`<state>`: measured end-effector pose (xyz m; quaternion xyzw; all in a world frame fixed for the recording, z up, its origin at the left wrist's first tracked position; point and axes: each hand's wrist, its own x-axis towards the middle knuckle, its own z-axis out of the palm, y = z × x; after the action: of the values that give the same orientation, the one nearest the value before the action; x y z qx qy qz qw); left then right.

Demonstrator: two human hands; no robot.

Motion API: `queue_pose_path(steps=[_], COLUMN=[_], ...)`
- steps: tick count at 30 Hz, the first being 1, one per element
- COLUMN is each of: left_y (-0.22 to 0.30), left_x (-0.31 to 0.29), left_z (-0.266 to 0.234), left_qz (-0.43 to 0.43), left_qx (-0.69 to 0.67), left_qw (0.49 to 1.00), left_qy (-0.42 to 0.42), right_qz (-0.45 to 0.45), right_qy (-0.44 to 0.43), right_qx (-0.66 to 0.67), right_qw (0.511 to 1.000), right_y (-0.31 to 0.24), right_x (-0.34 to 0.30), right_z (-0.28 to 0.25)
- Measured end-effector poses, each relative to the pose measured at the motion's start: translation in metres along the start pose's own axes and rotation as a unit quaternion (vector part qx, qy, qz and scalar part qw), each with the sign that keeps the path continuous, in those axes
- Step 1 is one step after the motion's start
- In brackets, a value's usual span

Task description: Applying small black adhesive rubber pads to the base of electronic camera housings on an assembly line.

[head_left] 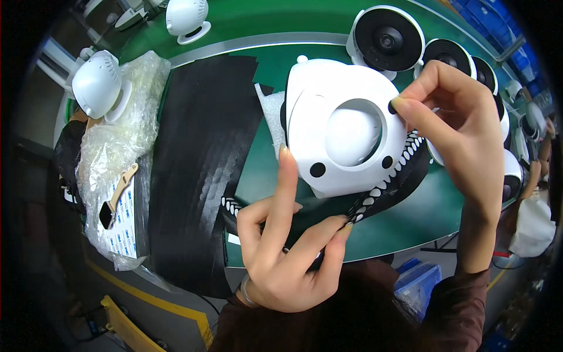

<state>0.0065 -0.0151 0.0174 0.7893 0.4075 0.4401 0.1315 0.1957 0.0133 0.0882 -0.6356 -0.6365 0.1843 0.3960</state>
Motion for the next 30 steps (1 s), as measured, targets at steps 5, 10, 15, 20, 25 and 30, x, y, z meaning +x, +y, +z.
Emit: queue_pose_path(steps=[5, 10, 15, 20, 25, 30], left_y=[0.000, 0.001, 0.001, -0.005, 0.008, 0.006], left_x=[0.002, 0.002, 0.008, 0.009, 0.014, 0.012], left_z=[-0.004, -0.013, -0.024, -0.023, -0.017, -0.008], left_qz=[0.018, -0.004, 0.015, -0.008, -0.017, -0.011], left_qx=[-0.003, -0.017, -0.115, -0.219, -0.225, -0.220], left_qw=[1.000, 1.000, 0.993, 0.971, 0.965, 0.969], left_qy=[-0.003, -0.008, -0.025, -0.091, -0.134, -0.107], right_qz=[0.041, 0.019, -0.193, -0.225, -0.187, -0.156], right_qy=[-0.049, 0.003, -0.092, -0.147, -0.125, -0.101], right_qx=[0.096, 0.161, -0.018, -0.014, 0.018, 0.026], right_qw=[0.993, 0.987, 0.977, 0.963, 0.974, 0.982], right_y=[0.013, 0.018, 0.007, 0.001, 0.008, 0.003], right_x=[0.011, 0.003, -0.042, -0.059, -0.069, -0.074], right_z=[-0.009, -0.003, -0.011, -0.003, -0.003, 0.001])
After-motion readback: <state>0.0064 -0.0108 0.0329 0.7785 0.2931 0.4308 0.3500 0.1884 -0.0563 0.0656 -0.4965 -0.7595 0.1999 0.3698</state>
